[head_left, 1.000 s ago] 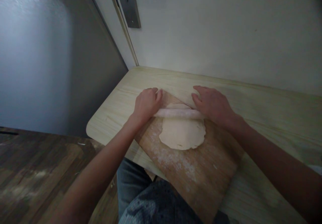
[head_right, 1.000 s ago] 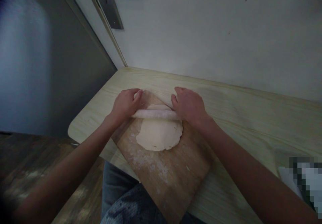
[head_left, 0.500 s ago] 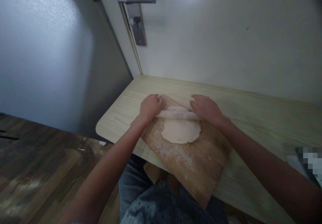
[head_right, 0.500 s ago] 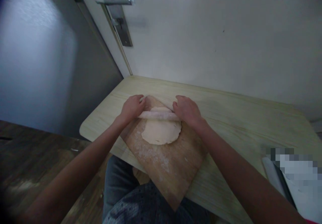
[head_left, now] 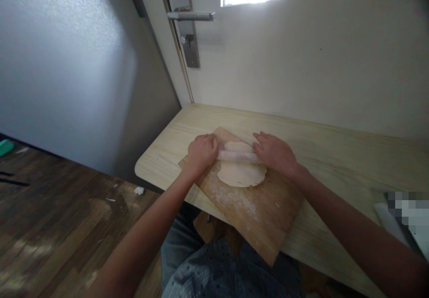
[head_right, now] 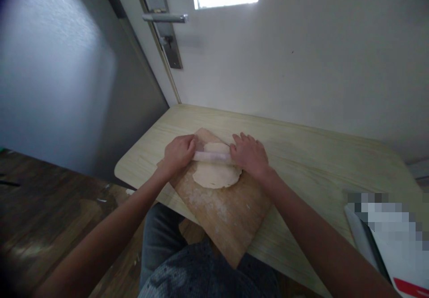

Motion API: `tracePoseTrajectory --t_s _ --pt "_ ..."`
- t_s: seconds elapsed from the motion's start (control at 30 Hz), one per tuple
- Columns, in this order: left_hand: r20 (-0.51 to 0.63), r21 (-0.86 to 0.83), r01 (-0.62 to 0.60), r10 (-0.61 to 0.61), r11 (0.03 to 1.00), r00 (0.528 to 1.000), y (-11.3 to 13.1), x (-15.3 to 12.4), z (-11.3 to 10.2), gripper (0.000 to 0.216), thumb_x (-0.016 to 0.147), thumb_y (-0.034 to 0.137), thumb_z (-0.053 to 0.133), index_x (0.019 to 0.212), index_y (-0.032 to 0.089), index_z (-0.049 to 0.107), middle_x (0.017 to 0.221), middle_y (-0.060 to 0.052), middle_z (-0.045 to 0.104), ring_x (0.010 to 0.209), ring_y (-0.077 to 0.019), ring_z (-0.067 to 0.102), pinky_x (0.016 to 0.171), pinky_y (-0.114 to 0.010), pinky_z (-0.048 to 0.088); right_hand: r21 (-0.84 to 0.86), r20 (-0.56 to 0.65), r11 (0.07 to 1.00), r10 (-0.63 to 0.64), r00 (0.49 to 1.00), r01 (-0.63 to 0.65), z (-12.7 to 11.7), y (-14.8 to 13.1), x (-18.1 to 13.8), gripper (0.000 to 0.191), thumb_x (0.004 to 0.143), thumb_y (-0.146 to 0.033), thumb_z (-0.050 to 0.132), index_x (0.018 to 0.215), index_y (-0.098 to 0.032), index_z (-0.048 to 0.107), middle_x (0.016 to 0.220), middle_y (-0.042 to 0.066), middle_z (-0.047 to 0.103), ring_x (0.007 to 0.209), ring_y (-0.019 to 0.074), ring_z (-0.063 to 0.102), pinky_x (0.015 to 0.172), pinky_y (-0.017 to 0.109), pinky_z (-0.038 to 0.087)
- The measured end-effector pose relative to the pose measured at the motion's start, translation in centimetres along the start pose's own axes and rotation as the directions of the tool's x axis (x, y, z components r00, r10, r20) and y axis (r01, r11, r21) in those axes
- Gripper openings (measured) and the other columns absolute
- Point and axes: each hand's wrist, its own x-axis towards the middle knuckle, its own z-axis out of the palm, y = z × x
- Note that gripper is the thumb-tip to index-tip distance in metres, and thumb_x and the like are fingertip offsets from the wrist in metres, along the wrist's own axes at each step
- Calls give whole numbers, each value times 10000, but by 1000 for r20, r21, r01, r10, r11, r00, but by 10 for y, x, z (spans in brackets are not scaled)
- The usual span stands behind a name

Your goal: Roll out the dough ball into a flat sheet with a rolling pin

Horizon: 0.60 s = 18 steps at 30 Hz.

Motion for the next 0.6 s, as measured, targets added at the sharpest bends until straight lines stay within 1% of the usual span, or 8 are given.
tracePoseTrajectory --t_s 0.07,0.13,0.2,0.33,0.5,0.6 --pt "-31 -2 -13 13 1000 999 1 -7 0 378 847 304 187 927 164 529 883 -65 594 872 -188 517 738 -305 389 -29 -37 1000 6 999 -7 0 -3 -7 419 810 -298 253 1139 -141 460 1161 127 488 1033 229 449 791 379 362" --pt "-67 -5 -30 30 1000 997 1 -13 0 375 848 305 201 1043 147 480 945 -70 585 922 -186 502 792 -308 375 -53 -72 998 18 997 -22 1 -7 -15 417 813 -302 255 1146 -153 456 1173 121 480 1049 236 436 805 397 351" --pt "-101 -6 -50 49 999 994 2 -19 -1 386 848 305 218 1116 127 431 1017 -84 564 991 -187 470 852 -317 346 -69 -110 997 22 994 -30 2 -11 -23 416 820 -302 245 1150 -158 454 1190 116 466 1067 240 420 830 414 329" --pt "-123 -4 -68 67 998 990 4 -31 -2 392 847 311 233 1121 115 435 1095 -99 528 1081 -200 405 920 -348 296 -80 -178 996 12 984 -27 2 -17 -37 410 832 -289 226 1143 -160 461 1199 104 461 1087 233 402 863 427 292" --pt "-122 -2 -64 63 998 991 6 -45 -6 397 850 325 223 1126 130 430 1142 -90 497 1120 -223 365 886 -370 340 -60 -201 998 -1 980 -11 -2 -24 -51 406 839 -280 221 1119 -150 485 1184 108 475 1081 223 413 873 414 287" --pt "-116 -8 -76 75 997 990 5 -53 -8 398 848 330 229 1129 129 425 1170 -92 477 1121 -225 369 874 -366 356 -52 -215 999 -15 976 4 -3 -27 -58 393 835 -273 234 1101 -154 498 1147 104 509 1077 226 418 879 434 275"
